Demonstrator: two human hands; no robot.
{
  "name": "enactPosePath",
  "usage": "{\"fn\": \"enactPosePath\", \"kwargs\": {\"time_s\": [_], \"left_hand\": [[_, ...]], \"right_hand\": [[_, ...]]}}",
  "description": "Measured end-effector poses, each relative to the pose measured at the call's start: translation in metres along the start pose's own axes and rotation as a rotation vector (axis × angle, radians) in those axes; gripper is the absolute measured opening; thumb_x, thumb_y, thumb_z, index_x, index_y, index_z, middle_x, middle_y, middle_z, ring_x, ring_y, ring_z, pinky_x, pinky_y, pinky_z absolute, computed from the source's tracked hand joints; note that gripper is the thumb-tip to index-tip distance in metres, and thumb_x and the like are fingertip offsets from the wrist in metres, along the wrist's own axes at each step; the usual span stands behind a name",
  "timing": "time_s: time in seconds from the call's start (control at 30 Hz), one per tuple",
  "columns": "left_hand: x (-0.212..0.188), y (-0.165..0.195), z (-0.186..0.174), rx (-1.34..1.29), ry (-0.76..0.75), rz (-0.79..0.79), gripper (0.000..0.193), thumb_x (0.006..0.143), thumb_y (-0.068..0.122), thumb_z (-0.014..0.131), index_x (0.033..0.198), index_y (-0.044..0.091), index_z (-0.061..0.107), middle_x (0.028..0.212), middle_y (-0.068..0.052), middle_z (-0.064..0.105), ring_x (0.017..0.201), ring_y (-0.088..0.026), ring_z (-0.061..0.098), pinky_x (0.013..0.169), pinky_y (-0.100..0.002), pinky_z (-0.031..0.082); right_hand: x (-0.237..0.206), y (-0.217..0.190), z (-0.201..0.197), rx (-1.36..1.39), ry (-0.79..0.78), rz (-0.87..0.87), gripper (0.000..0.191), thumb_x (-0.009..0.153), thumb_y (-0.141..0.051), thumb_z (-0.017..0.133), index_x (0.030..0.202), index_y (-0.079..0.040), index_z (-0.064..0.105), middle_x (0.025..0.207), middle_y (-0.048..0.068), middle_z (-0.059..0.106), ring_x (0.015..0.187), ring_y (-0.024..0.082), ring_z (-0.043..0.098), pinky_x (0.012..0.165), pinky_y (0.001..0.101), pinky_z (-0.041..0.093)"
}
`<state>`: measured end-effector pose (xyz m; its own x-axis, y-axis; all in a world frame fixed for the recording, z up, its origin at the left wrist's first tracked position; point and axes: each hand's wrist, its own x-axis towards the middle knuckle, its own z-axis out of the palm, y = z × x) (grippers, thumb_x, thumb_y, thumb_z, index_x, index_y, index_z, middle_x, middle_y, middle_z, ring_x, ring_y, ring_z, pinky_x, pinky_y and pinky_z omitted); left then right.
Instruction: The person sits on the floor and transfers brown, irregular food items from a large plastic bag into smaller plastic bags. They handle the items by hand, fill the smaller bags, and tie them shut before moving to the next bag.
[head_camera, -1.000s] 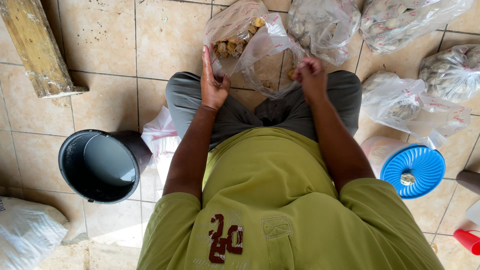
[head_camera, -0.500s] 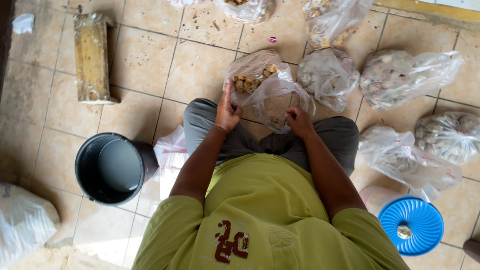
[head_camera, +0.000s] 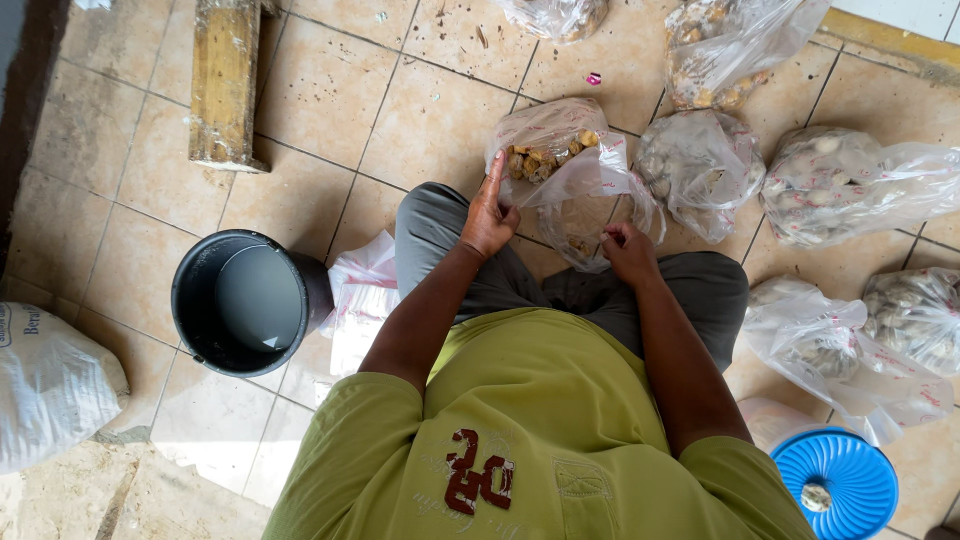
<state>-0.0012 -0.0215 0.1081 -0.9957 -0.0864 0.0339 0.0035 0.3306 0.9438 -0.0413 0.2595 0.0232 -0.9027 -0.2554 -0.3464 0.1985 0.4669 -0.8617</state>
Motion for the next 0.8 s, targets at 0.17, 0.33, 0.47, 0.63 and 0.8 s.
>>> {"fn": "enactPosePath", "kwargs": {"time_s": [0.17,0.33,0.47,0.63,0.8], "left_hand": [[-0.003,-0.024,0.01,0.0,0.054,0.086,0.106,0.083,-0.017,0.061,0.167,0.021,0.008,0.17,-0.015,0.035,0.078,-0.009,0.062,0.067,-0.023,0.054],[-0.01,-0.049,0.024,-0.167,0.052,0.055,0.11,0.089,-0.02,0.062,0.17,0.021,-0.001,0.175,-0.008,0.033,0.085,-0.006,0.055,0.074,-0.02,0.053],[-0.014,-0.058,0.027,-0.215,0.023,-0.007,0.109,0.094,-0.02,0.061,0.171,0.019,-0.005,0.174,-0.008,0.033,0.09,-0.006,0.059,0.076,-0.021,0.055],[-0.017,-0.067,0.027,-0.227,0.007,0.086,0.107,0.093,-0.023,0.06,0.167,0.02,-0.005,0.175,-0.009,0.02,0.094,-0.007,0.061,0.074,-0.02,0.055],[-0.021,-0.075,0.028,-0.284,0.01,0.022,0.109,0.092,-0.023,0.057,0.17,0.02,-0.007,0.179,-0.011,0.02,0.085,-0.005,0.059,0.073,-0.02,0.054]], "right_hand": [[0.01,0.022,-0.007,-0.354,0.197,-0.257,0.02,0.094,-0.018,0.072,0.108,-0.004,0.069,0.095,0.016,0.073,0.086,0.031,0.071,0.078,0.0432,0.056],[0.023,0.031,-0.032,-0.419,0.419,-0.308,0.02,0.092,-0.005,0.061,0.11,-0.003,0.07,0.104,0.02,0.07,0.096,0.039,0.067,0.083,0.0482,0.056],[0.029,0.012,-0.014,-0.721,0.059,-0.185,0.028,0.088,-0.002,0.064,0.114,-0.007,0.073,0.108,0.025,0.069,0.099,0.042,0.066,0.084,0.0506,0.055],[0.039,0.006,0.016,-1.23,-0.317,0.119,0.03,0.094,-0.013,0.067,0.118,0.005,0.068,0.117,0.029,0.067,0.103,0.042,0.068,0.082,0.0496,0.059],[0.044,0.035,0.013,-1.081,-0.204,0.131,0.036,0.097,-0.012,0.065,0.131,0.002,0.063,0.126,0.03,0.063,0.107,0.044,0.067,0.086,0.0512,0.057]]}}
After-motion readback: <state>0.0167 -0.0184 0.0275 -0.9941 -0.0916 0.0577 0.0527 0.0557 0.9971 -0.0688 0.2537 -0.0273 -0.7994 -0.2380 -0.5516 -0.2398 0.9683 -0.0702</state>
